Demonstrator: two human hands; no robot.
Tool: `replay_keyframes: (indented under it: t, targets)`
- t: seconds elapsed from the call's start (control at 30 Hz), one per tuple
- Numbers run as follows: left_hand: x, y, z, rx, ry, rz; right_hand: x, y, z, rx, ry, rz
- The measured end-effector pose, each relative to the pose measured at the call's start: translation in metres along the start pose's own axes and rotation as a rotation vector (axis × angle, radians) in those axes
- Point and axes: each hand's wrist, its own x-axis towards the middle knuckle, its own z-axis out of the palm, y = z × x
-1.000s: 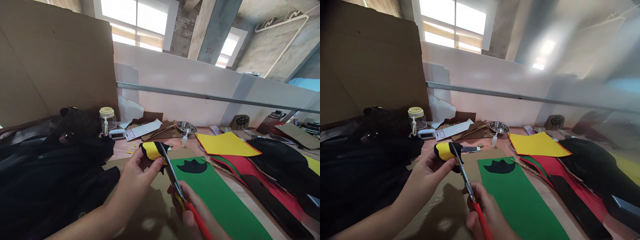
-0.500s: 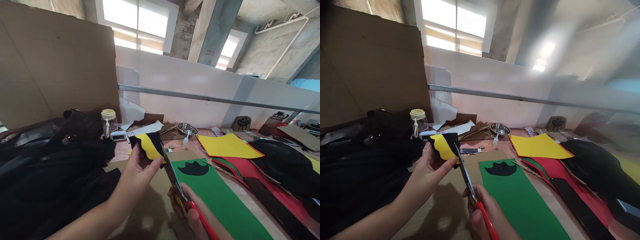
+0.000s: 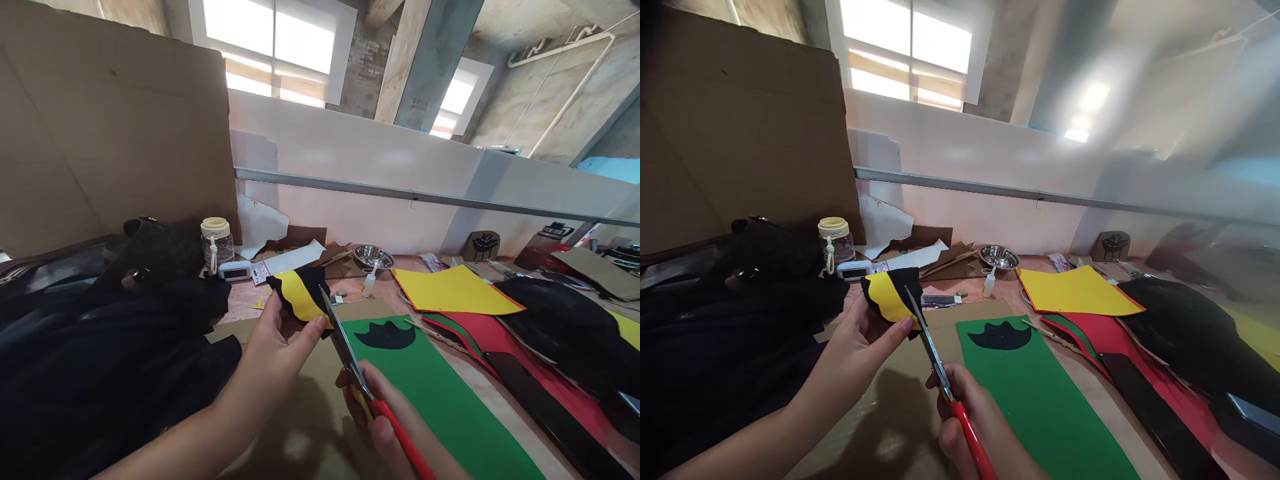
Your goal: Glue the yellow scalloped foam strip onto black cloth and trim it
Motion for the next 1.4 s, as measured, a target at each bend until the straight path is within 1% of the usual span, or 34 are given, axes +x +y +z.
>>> replay_keyframes:
  t: [0.23,0.4,0.63,0.8,0.97,1.07,1.13,1.2,1.3,1.4]
  targets:
    - [-0.001,0.000,-0.001,-0.008,0.012,-0.025,-0.003,-0.001,0.000,-0.029,0.035,0.012]
    - [-0.002,0.000,-0.001,0.012,0.016,-0.018,-0.001,0.005,0.003,-0.035,0.082,0.036]
    - [-0.003,-0.003,0.000,0.038,0.022,-0.041,0.001,0.012,0.005,-0.047,0.084,-0.001]
    - [-0.006,-0.002,0.002,0.042,0.054,-0.069,0.000,0.013,0.006,-0.017,0.073,0.024]
    - [-0.007,-0.002,0.003,0.035,0.056,-0.054,0.000,0.018,0.010,0.021,0.090,0.046]
    - [-0.006,-0.004,0.003,0.003,0.048,-0.064,0.000,0.021,0.012,0.091,0.116,0.030]
    - [-0.007,-0.005,0.003,-0.004,0.045,-0.065,-0.003,0.018,0.012,0.110,0.142,-0.003]
    - [-0.007,-0.005,0.003,0.003,0.047,-0.060,-0.006,0.009,0.011,0.092,0.147,-0.007]
    - [-0.008,-0.005,0.003,-0.006,0.047,-0.047,-0.012,-0.004,0.010,0.075,0.138,0.069]
    - [-0.008,-0.005,0.003,-0.016,0.048,-0.047,-0.015,-0.009,0.011,0.075,0.162,0.126]
